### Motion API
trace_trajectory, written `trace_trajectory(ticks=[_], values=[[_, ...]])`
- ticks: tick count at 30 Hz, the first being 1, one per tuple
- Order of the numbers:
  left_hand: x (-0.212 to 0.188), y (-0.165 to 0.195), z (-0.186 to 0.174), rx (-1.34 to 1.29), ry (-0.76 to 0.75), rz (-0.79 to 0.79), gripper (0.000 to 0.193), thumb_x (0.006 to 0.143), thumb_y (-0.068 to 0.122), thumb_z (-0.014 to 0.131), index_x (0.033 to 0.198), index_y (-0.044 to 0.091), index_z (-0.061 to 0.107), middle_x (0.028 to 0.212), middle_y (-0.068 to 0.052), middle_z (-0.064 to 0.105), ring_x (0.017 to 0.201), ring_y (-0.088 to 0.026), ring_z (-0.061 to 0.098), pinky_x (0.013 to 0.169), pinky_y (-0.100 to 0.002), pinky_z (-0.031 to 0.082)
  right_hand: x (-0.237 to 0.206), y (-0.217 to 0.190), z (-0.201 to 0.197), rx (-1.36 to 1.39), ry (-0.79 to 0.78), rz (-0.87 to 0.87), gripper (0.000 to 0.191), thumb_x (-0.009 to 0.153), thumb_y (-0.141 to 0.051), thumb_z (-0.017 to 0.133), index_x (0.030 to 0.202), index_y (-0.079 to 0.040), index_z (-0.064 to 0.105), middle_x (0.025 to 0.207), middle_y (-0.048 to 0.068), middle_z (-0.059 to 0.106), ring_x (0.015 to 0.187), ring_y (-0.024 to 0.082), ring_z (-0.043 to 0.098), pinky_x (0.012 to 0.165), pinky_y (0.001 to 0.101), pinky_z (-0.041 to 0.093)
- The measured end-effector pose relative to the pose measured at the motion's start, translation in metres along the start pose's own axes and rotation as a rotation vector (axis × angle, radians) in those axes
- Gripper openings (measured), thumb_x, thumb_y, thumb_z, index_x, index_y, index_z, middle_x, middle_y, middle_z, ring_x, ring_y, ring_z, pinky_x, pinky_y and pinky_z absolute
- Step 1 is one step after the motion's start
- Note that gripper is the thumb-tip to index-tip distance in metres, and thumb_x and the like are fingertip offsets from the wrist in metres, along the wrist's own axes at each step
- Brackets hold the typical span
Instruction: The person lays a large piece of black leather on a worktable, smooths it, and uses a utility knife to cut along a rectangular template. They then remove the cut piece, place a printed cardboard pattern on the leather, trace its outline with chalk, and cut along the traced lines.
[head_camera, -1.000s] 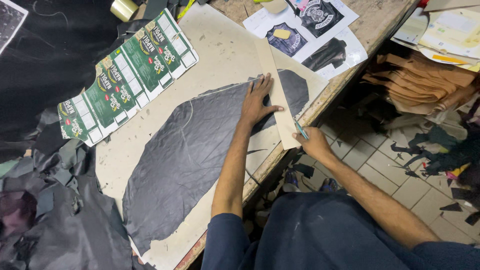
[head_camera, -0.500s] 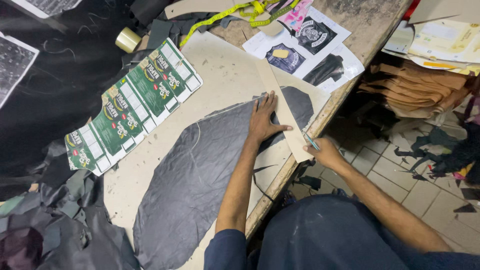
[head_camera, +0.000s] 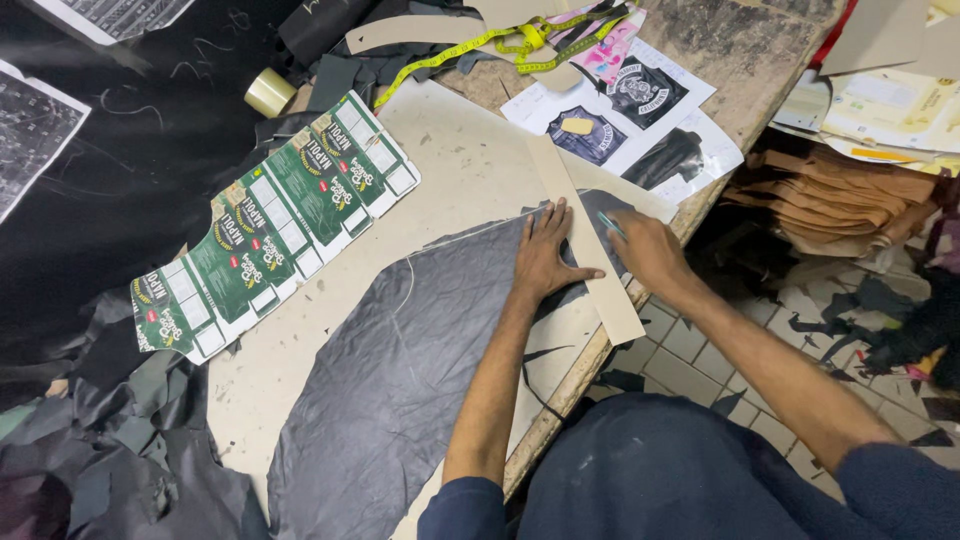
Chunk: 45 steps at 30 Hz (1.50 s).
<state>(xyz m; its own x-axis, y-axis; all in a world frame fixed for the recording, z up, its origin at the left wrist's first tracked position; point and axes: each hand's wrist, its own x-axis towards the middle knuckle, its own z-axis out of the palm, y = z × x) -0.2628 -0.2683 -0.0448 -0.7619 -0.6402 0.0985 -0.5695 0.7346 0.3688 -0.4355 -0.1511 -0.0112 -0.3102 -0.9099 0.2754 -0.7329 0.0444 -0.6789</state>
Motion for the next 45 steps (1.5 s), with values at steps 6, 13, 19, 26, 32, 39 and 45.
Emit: trace_trajectory(ticks=[6, 13, 19, 26, 32, 39, 45], values=[[0.000, 0.000, -0.004, -0.011, 0.014, 0.005, 0.137, 0.052, 0.082, 0.081, 0.156, 0.003, 0.040, 0.169, -0.013, 0.029, 0.157, -0.028, 0.023, 0.128, -0.053, 0.011, 0.065, -0.020, 0.028, -0.138, -0.020, -0.011, 0.033, 0.091, -0.013, 0.070, 0.122, -0.002, 0.070, 0.105, 0.024, 0.070, 0.095, 0.046, 0.068, 0.081, 0.0533, 0.055], [0.001, -0.009, 0.001, -0.029, 0.014, -0.003, 0.138, 0.051, 0.082, 0.081, 0.156, 0.003, 0.040, 0.169, -0.014, 0.029, 0.157, -0.028, 0.022, 0.128, -0.054, 0.011, 0.070, -0.021, 0.041, -0.205, -0.072, 0.015, 0.030, 0.091, -0.010, 0.070, 0.120, 0.001, 0.070, 0.105, 0.024, 0.070, 0.096, 0.044, 0.069, 0.081, 0.0521, 0.057], [0.004, -0.016, 0.010, -0.014, -0.020, -0.034, 0.139, 0.048, 0.082, 0.081, 0.155, 0.004, 0.040, 0.168, -0.013, 0.030, 0.157, -0.027, 0.022, 0.128, -0.054, 0.010, 0.072, -0.010, 0.051, -0.192, -0.132, 0.060, 0.033, 0.091, -0.010, 0.069, 0.121, 0.001, 0.069, 0.105, 0.025, 0.070, 0.095, 0.045, 0.069, 0.080, 0.0536, 0.056], [0.003, -0.020, 0.017, -0.008, 0.021, -0.012, 0.140, 0.049, 0.083, 0.081, 0.156, 0.004, 0.037, 0.169, -0.012, 0.027, 0.158, -0.026, 0.020, 0.128, -0.053, 0.010, -0.063, -0.017, 0.019, -0.217, -0.216, 0.178, 0.037, 0.092, -0.014, 0.067, 0.126, -0.001, 0.066, 0.104, 0.025, 0.072, 0.090, 0.044, 0.072, 0.078, 0.0524, 0.058], [0.001, -0.018, 0.014, 0.012, 0.003, -0.018, 0.141, 0.049, 0.084, 0.080, 0.157, 0.004, 0.037, 0.169, -0.012, 0.026, 0.158, -0.026, 0.019, 0.128, -0.053, 0.009, -0.077, 0.001, 0.006, -0.319, -0.379, 0.172, 0.031, 0.094, -0.018, 0.064, 0.123, -0.006, 0.069, 0.105, 0.022, 0.073, 0.094, 0.041, 0.073, 0.080, 0.0504, 0.060], [-0.005, -0.006, 0.003, 0.011, -0.009, -0.023, 0.140, 0.050, 0.084, 0.080, 0.156, 0.004, 0.037, 0.169, -0.012, 0.027, 0.157, -0.026, 0.019, 0.127, -0.053, 0.008, -0.003, 0.025, -0.030, -0.458, -0.445, -0.182, 0.029, 0.090, -0.004, 0.056, 0.114, -0.005, 0.073, 0.096, 0.021, 0.075, 0.091, 0.039, 0.074, 0.077, 0.0513, 0.061], [-0.034, -0.002, 0.008, 0.023, 0.048, -0.098, 0.139, 0.054, 0.083, 0.078, 0.158, 0.002, 0.035, 0.169, -0.012, 0.029, 0.158, -0.027, 0.019, 0.128, -0.053, 0.007, -0.064, 0.037, -0.076, -0.615, -0.577, 0.047, 0.025, 0.092, -0.021, 0.066, 0.114, -0.012, 0.074, 0.096, 0.013, 0.077, 0.079, 0.029, 0.076, 0.066, 0.0432, 0.062]])
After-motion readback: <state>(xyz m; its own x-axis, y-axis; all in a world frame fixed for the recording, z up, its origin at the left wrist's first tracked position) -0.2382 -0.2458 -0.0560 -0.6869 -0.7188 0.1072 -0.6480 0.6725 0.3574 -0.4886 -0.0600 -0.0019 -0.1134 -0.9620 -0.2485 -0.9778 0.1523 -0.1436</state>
